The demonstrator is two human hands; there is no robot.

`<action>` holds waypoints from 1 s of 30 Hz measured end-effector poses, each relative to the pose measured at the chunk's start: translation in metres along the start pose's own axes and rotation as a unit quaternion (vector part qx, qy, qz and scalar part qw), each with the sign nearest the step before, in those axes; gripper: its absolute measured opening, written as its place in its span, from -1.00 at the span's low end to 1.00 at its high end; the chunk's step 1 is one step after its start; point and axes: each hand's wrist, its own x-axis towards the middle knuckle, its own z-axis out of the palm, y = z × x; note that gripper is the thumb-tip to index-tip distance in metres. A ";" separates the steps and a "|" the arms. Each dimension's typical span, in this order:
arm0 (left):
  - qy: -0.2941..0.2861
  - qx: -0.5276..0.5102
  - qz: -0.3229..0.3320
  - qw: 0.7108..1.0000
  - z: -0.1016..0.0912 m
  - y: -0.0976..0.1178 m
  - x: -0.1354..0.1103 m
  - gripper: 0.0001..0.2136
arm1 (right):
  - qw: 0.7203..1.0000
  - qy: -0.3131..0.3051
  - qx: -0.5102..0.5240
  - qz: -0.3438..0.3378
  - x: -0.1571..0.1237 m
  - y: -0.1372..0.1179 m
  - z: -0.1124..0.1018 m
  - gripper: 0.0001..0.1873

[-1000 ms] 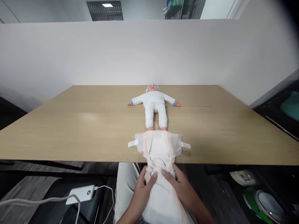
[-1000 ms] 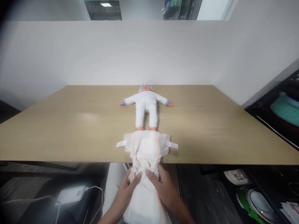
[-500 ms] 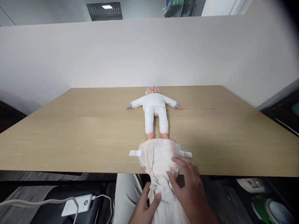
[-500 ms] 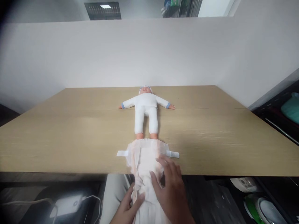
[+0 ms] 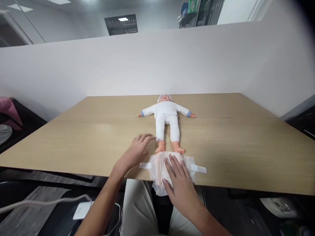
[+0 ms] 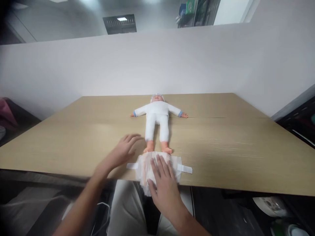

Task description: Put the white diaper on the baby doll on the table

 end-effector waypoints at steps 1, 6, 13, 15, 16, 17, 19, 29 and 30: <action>-0.014 0.039 0.036 0.998 0.008 -0.005 0.020 -0.26 | 1.000 -0.001 -0.001 -0.004 0.001 -0.001 0.000 -0.23; -0.121 0.164 0.221 0.954 0.039 -0.012 0.087 -0.02 | 0.999 -0.028 -0.001 -0.020 0.007 0.001 0.002 -0.25; -0.108 0.151 0.356 0.916 0.053 0.001 0.108 -0.54 | 0.998 -0.037 0.024 -0.039 0.010 0.011 0.002 -0.27; -0.099 0.129 0.364 0.917 0.052 0.004 0.114 -0.72 | 0.997 -0.043 0.036 -0.044 0.011 0.013 0.000 -0.27; -0.096 0.115 0.362 0.920 0.050 0.005 0.117 -0.74 | 0.997 -0.049 0.043 -0.046 0.013 0.015 -0.001 -0.27; -0.094 0.096 0.356 0.925 0.047 0.006 0.121 -0.74 | 0.996 -0.055 0.049 -0.046 0.016 0.017 -0.002 -0.28; -0.090 0.030 0.345 0.934 0.034 0.008 0.130 -0.70 | 0.995 -0.073 0.059 -0.041 0.024 0.023 -0.004 -0.30; -0.033 -0.286 0.198 0.937 -0.050 0.011 0.170 -0.59 | 0.990 -0.114 0.046 -0.065 0.112 0.079 0.017 -0.28; -0.024 -0.297 0.192 0.935 -0.052 0.010 0.171 -0.61 | 0.991 -0.112 0.040 -0.063 0.125 0.085 0.021 -0.27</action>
